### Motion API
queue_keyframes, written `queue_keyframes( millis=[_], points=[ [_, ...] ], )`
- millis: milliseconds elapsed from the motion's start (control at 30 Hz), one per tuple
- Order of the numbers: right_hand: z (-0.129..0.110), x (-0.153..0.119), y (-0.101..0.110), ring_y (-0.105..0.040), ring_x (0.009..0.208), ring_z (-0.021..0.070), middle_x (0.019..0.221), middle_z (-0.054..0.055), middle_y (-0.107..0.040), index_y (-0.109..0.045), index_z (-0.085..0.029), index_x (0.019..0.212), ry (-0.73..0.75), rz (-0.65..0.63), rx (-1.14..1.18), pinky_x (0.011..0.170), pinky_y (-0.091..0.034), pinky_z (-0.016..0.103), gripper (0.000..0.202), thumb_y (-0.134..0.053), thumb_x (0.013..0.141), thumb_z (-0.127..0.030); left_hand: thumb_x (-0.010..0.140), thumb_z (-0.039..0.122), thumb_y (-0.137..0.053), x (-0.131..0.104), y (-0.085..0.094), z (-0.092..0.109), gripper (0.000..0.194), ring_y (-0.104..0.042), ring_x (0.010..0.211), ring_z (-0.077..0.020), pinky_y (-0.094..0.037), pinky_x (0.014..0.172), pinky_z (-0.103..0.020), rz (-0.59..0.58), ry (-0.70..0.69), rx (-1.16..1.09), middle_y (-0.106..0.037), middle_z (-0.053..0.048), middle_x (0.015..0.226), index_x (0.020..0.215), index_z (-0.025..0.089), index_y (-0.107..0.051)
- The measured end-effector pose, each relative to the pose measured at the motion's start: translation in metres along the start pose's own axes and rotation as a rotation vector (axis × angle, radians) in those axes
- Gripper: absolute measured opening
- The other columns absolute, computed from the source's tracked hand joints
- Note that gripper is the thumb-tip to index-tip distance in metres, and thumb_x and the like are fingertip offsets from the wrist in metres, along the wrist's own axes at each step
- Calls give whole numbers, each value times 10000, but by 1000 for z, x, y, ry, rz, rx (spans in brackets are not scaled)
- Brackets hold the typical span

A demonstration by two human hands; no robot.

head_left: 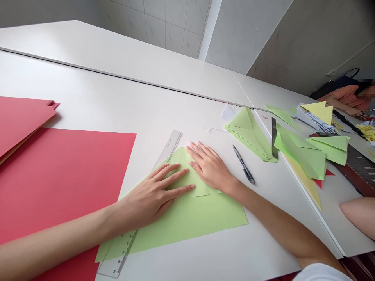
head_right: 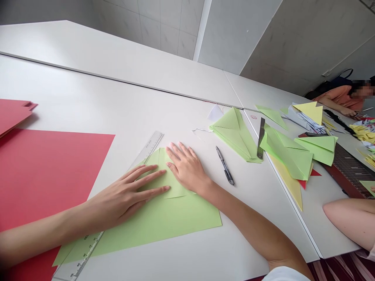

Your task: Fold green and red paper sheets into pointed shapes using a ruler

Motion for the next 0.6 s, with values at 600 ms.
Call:
queue_keyframes(
  millis=[600],
  points=[
    [4, 1, 7, -315, 1469, 238, 1553, 30, -403, -417, -155, 1501, -19, 69, 90, 1205, -294, 413, 510, -274, 1052, -350, 956, 184, -458, 0, -1, -1, 581, -295, 1445, -305, -323, 1159, -517, 28, -5, -15, -350, 1, 1570, 1499, 361, -347]
  ],
)
Point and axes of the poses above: each hand's wrist, its own x-axis towards the middle knuckle, its own y-axis out of the back of the hand, z = x × y, the point moved 7 cm from there along x, towards the middle knuckle
